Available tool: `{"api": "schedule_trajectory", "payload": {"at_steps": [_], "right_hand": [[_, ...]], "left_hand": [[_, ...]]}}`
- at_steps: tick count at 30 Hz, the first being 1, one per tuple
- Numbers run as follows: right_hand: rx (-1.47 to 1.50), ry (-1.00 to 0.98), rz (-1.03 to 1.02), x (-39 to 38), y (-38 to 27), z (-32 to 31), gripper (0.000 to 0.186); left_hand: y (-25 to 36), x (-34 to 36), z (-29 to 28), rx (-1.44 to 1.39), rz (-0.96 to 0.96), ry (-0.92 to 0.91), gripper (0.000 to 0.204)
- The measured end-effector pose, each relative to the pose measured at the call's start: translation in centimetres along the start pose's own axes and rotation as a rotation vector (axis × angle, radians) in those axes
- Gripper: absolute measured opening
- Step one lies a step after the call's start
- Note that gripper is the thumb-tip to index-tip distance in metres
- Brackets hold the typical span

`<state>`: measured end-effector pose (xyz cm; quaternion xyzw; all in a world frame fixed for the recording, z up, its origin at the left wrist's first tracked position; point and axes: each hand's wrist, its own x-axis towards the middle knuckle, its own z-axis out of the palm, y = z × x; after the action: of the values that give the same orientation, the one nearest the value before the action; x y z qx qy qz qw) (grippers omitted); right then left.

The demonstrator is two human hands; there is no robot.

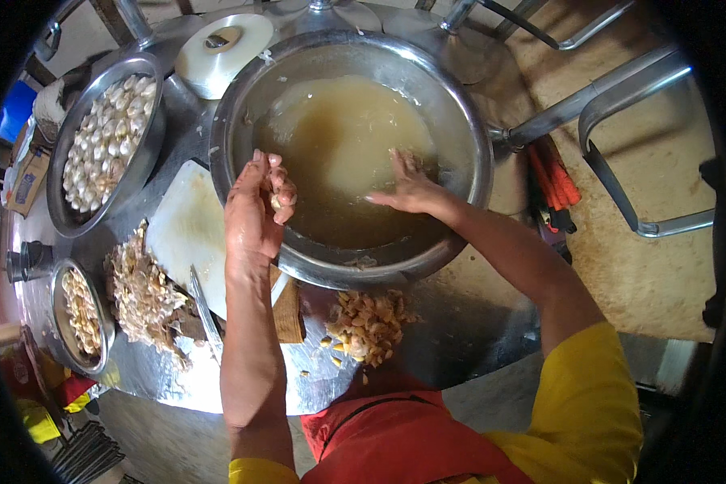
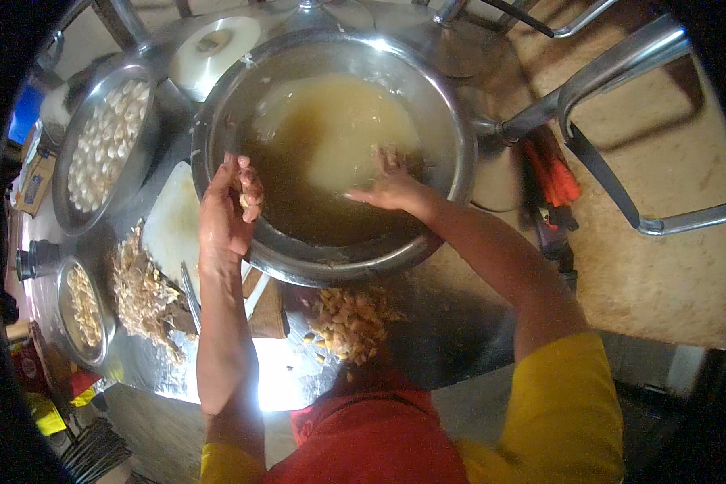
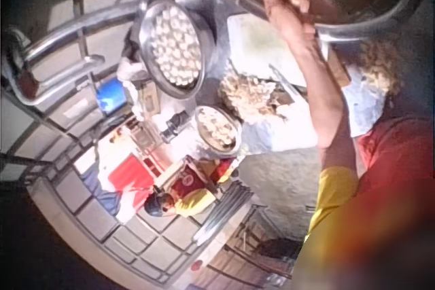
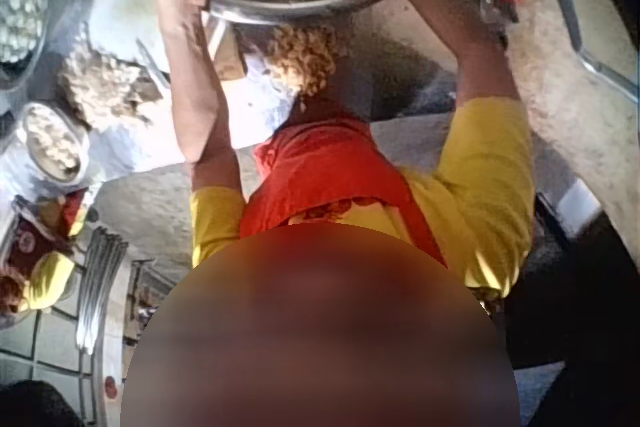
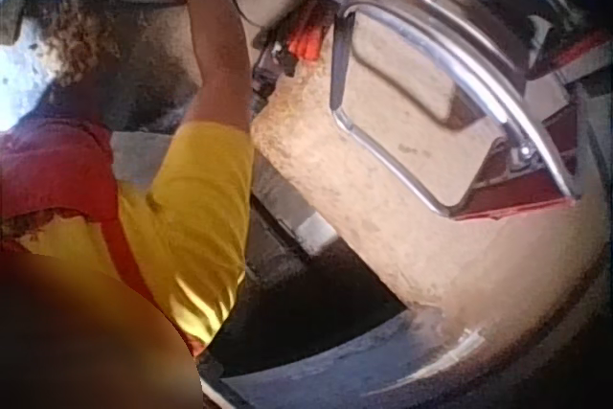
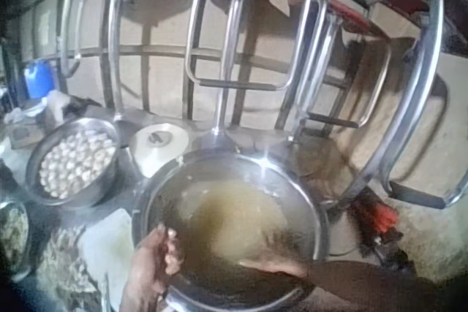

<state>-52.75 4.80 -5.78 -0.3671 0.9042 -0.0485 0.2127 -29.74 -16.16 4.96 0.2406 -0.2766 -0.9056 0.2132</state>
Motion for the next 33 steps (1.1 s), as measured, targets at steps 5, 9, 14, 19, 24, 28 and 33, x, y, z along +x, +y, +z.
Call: {"api": "schedule_trajectory", "payload": {"at_steps": [5,9,14,19,24,28,33], "right_hand": [[0.037,0.282,0.207,7.6,-6.5,3.4,0.114],[-0.254,0.493,0.087,12.0,-9.0,6.2,0.083],[-0.605,0.191,-0.204,10.5,-18.1,3.5,0.055],[-0.487,-0.121,-0.38,10.5,-18.2,5.1,0.05],[-0.128,-0.216,-0.464,5.5,-13.7,7.9,0.048],[-0.259,-0.101,-0.867,4.5,-4.9,7.8,0.044],[-0.674,0.123,-0.964,2.7,-7.1,-2.6,0.038]], "left_hand": [[0.2,-0.1,-0.1,-0.045,0.015,0.006,0.024],[-0.3,0.0,0.4,-0.117,-0.013,-0.021,0.023],[0.3,-0.2,-0.3,-0.191,-0.019,-0.022,0.023],[0.2,-0.2,0.1,-0.161,-0.013,-0.009,0.022],[0.0,0.3,-1.0,-0.173,-0.011,-0.093,0.023],[-0.1,-0.1,-0.3,-0.128,-0.015,-0.061,0.021],[0.1,-0.7,-0.5,-0.115,-0.013,-0.05,0.02]]}}
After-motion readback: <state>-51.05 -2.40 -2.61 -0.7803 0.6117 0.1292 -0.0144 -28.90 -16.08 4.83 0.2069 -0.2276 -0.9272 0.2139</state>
